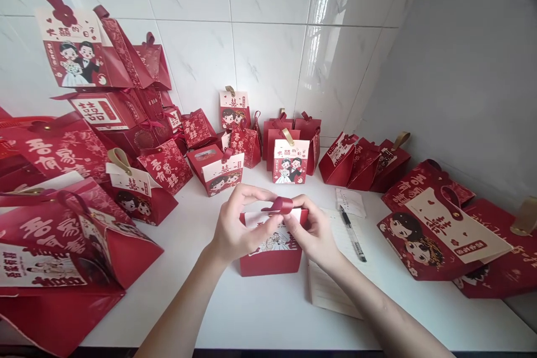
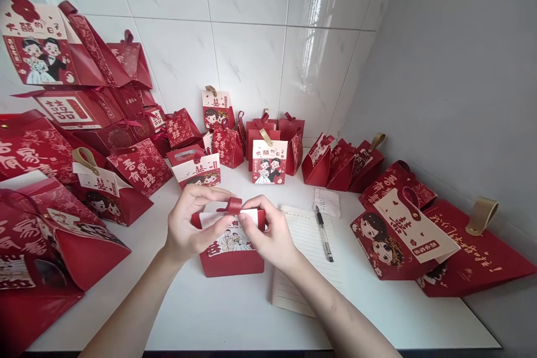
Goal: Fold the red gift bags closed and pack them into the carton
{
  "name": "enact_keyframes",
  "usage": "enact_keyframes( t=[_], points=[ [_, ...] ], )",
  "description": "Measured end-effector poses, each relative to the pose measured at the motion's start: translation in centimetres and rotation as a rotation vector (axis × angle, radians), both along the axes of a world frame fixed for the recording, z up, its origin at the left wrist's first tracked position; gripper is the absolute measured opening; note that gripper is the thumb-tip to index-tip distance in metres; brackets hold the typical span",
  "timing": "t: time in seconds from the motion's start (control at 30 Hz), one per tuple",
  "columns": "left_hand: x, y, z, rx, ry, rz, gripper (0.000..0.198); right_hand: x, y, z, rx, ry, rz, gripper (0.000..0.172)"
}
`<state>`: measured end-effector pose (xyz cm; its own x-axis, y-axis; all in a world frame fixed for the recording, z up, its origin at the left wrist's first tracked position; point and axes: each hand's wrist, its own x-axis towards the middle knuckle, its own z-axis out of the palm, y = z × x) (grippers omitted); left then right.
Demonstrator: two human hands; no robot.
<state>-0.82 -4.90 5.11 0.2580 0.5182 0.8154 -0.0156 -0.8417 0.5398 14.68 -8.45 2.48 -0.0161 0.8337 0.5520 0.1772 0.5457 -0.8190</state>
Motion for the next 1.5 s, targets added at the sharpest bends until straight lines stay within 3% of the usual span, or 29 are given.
enact_keyframes(
  t=[0.1,0.23,0.33,0.47,0.9,1.5],
  points=[
    [0.20,0.00,0.00,0.100,-0.003,0.048,0.020,-0.17,0.03,-0.24,0.056,-0.029,-0.082,0.015],
    [0.31,0.19,0.12,0.233,0.044,0.052,0.020,-0.47,0.13,-0.68,0.279,-0.088,-0.195,0.014],
    [0.20,0.20,0.18,0.246,0.079,0.059,0.032,-0.67,0.16,-0.76,0.420,-0.132,-0.194,0.016],
    [-0.06,0.18,0.00,0.226,0.094,0.041,0.034,-0.74,0.02,-0.38,0.489,-0.197,-0.264,0.015],
    [-0.09,0.22,-0.03,0.231,0.116,0.042,0.041,-0.67,0.08,-0.16,0.485,-0.182,-0.283,0.006],
    [-0.08,0.50,-0.26,0.228,0.120,0.009,0.039,-0.76,-0.03,-0.20,0.422,-0.115,-0.198,0.010]
  ],
)
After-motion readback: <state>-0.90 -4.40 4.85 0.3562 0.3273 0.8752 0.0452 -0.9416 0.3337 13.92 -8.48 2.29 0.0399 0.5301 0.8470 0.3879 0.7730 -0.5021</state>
